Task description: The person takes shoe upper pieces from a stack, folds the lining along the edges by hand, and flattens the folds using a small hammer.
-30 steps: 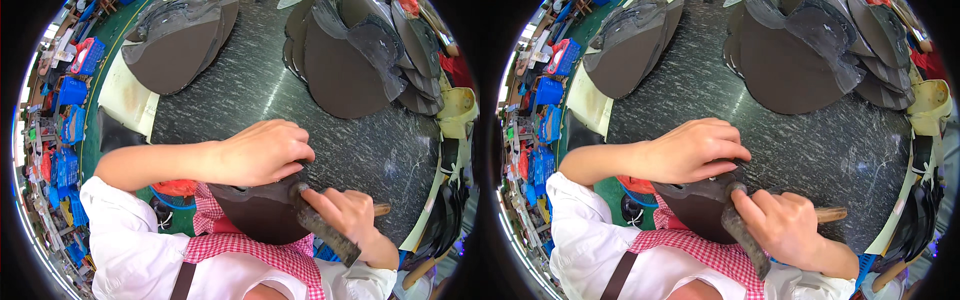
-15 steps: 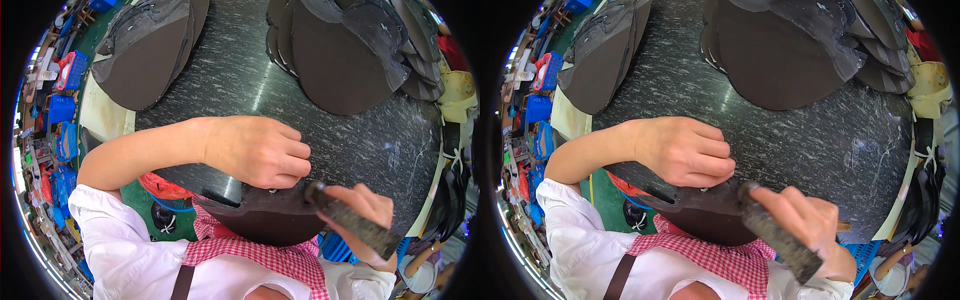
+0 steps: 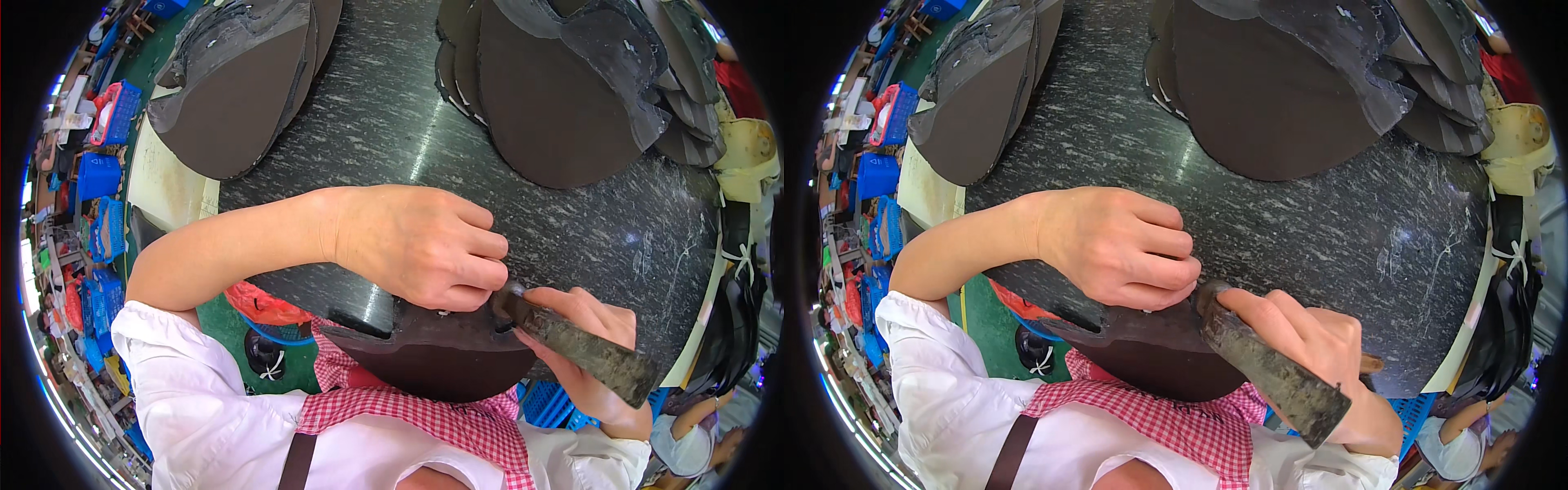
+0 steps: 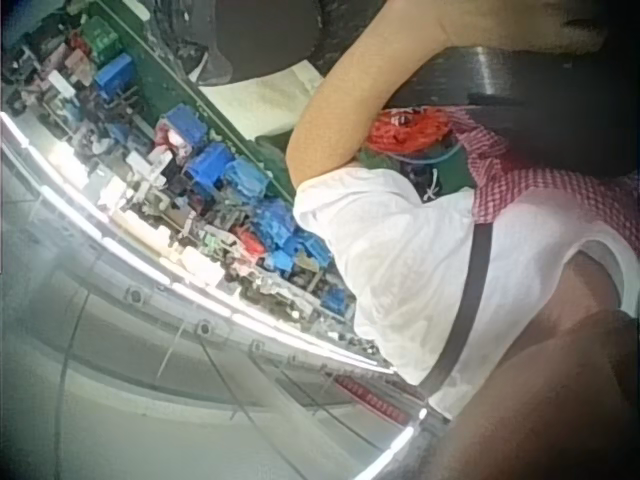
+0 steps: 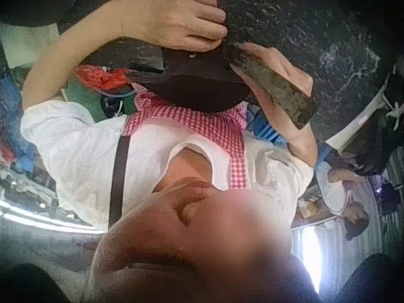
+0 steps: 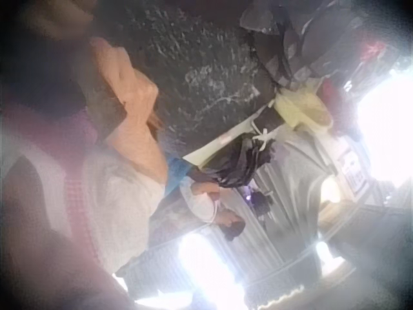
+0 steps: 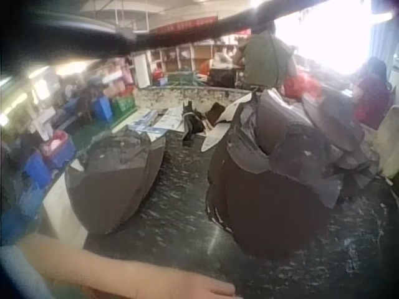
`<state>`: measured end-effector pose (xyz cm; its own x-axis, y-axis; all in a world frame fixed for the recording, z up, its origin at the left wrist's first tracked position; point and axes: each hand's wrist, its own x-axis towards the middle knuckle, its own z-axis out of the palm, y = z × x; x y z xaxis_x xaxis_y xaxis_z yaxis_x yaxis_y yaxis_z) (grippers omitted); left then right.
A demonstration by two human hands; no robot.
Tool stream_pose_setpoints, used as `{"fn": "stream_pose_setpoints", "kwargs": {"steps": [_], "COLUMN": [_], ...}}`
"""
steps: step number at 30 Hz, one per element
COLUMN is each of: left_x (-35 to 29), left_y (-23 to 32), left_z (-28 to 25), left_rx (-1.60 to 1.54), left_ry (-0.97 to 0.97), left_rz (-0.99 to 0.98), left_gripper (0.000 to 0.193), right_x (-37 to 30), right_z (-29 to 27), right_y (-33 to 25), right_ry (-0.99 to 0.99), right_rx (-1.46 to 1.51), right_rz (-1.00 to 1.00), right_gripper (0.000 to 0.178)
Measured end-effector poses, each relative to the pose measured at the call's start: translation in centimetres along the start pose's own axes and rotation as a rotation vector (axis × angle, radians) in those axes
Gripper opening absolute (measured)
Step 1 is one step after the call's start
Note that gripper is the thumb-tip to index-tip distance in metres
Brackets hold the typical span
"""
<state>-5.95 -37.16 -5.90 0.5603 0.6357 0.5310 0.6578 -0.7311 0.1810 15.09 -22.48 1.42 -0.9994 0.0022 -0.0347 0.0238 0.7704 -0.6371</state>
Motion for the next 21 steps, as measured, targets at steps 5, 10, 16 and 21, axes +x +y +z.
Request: {"fn": "stream_pose_setpoints", "kwargs": {"steps": [5, 10, 16, 21], "left_x": [-0.2, -1.2, -0.5, -0.1], "left_y": [0.3, 2.1, 3.4, 5.1], "left_z": [-0.3, -0.3, -0.3, -0.3], "left_rx": [0.033, -0.267, -0.014, 0.157], "left_ry": [-0.061, 0.084, 0.042, -0.035], "left_rz": [-0.032, -0.445, -0.289, -0.413], "left_gripper": [0.017, 0.024, 0.027, 0.025], "right_x": [0.1, -0.1, 0.4, 0.7], "right_z": [-0.2, 0.2, 0.5, 0.9], "right_y": [-0.3, -0.2, 0.9, 0.4], "right_ry": [-0.025, -0.026, 0.063, 0.069], "right_rx": [0.023, 0.023, -0.144, -0.21], "right_rz": [0.127, 0.105, -0.096, -0.116], "right_gripper": [0.031, 0.031, 0.044, 0.044]}}
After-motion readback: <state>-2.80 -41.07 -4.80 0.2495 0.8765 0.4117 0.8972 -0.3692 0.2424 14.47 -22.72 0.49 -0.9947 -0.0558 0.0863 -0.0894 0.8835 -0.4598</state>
